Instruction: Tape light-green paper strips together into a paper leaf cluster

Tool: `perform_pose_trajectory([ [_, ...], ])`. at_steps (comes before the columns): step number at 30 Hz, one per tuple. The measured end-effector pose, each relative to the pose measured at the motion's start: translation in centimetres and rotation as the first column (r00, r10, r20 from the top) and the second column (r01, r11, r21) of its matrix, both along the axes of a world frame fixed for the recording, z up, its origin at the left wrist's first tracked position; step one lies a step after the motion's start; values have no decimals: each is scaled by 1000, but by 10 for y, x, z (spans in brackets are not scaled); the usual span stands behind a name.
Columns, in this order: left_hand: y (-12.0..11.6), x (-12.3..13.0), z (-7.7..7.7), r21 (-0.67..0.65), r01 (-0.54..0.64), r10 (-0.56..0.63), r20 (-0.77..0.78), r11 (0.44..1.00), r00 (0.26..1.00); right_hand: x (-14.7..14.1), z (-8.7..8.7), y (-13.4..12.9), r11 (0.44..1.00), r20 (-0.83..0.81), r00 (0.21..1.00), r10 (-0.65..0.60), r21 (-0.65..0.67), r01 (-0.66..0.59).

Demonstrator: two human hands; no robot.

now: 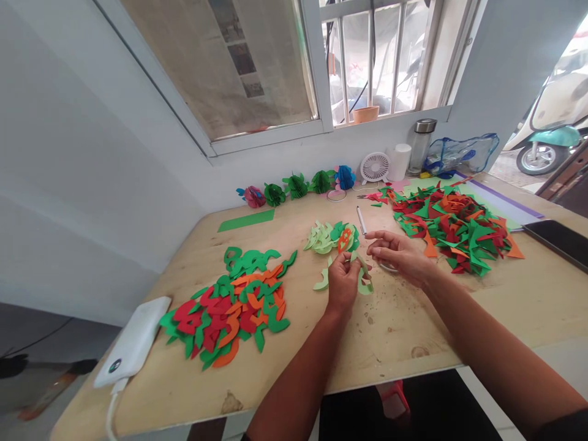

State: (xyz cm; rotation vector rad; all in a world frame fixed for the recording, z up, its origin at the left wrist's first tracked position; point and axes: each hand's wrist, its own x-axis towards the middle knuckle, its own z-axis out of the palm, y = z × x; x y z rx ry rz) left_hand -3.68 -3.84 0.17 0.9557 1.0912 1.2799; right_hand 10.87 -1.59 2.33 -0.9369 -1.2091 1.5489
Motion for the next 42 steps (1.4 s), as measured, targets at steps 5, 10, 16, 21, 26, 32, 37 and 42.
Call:
perform_pose_trajectory([
  [5, 0, 1, -5, 38, -17, 19, -60, 999, 998, -8, -3, -2, 992, 121, 992, 29, 122, -44],
  [10, 0, 2, -8, 84, 4, 5, -114, 996, 994, -12, -7, -2, 985, 207, 978, 37, 156, -70],
  [16, 1, 1, -10, 97, 8, 10, -182, 995, 983, -10, -9, 2, 985, 254, 967, -39, 174, -6],
  [21, -4, 1, -9, 238, 70, -16, -225, 969, 974, -6, -5, 4, 987, 252, 961, -111, 139, 78],
  [26, -9, 1, -7, 359, 164, -53, -299, 919, 953, 2, -6, 6, 994, 184, 978, -98, 71, 86],
  [32, -9, -1, -7, 363, 213, -45, -421, 907, 906, 7, -10, 9, 996, 143, 986, -84, 30, 81],
  [37, -5, -3, -4, 279, 57, 46, -349, 959, 936, 7, -4, 5, 990, -64, 992, -110, -91, 104],
  [42, -2, -6, -5, 246, -47, 127, -321, 968, 939, 9, 1, 6, 987, -182, 979, -89, -151, 62],
])
